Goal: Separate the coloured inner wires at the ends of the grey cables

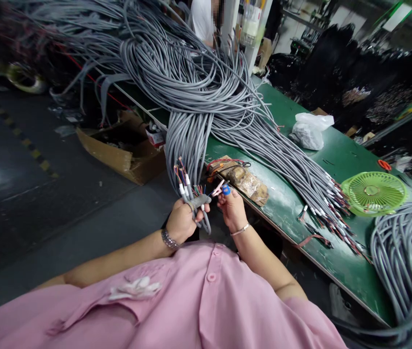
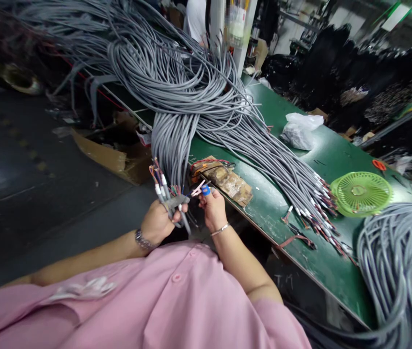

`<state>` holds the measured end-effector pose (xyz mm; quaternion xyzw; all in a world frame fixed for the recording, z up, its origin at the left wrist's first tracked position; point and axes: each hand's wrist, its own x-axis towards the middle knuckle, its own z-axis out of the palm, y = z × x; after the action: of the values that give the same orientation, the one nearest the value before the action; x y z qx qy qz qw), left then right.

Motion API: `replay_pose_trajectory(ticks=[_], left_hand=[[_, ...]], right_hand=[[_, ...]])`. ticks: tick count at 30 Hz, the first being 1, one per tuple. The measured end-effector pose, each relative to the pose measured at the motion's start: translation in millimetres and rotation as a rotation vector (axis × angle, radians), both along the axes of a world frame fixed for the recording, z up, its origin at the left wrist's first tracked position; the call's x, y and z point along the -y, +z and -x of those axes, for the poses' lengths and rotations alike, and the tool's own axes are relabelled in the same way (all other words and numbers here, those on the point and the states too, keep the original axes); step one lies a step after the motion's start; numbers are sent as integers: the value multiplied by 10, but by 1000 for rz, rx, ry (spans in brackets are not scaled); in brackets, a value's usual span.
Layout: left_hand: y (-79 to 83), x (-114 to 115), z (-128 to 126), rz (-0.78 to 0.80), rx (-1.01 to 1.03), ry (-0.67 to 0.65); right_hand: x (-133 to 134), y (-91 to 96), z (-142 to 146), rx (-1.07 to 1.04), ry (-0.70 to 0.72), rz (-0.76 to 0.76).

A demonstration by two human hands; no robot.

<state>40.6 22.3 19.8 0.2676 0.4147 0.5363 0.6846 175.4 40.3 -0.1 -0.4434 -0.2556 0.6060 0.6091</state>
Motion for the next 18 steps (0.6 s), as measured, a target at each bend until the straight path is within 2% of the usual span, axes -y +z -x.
replay_pose_trajectory(ticks=[3,5,8,10,18], left_hand=[[-13,-7,-9,9,-4,11],[-12,-8,-23,4,-2,10],[-3,-3,-45,-9,3,17],[-7,0,-54,-10,5,24],[-147,0,-48,-20,1,19]], right_hand=[[-11,-50,1,173,-111,-57],[-21,-67,2,188,-87,-41],[-38,-49,14,25,48,28],[-53,-22,27,-106,90,64],[-85,4,80,-251,-3,100]])
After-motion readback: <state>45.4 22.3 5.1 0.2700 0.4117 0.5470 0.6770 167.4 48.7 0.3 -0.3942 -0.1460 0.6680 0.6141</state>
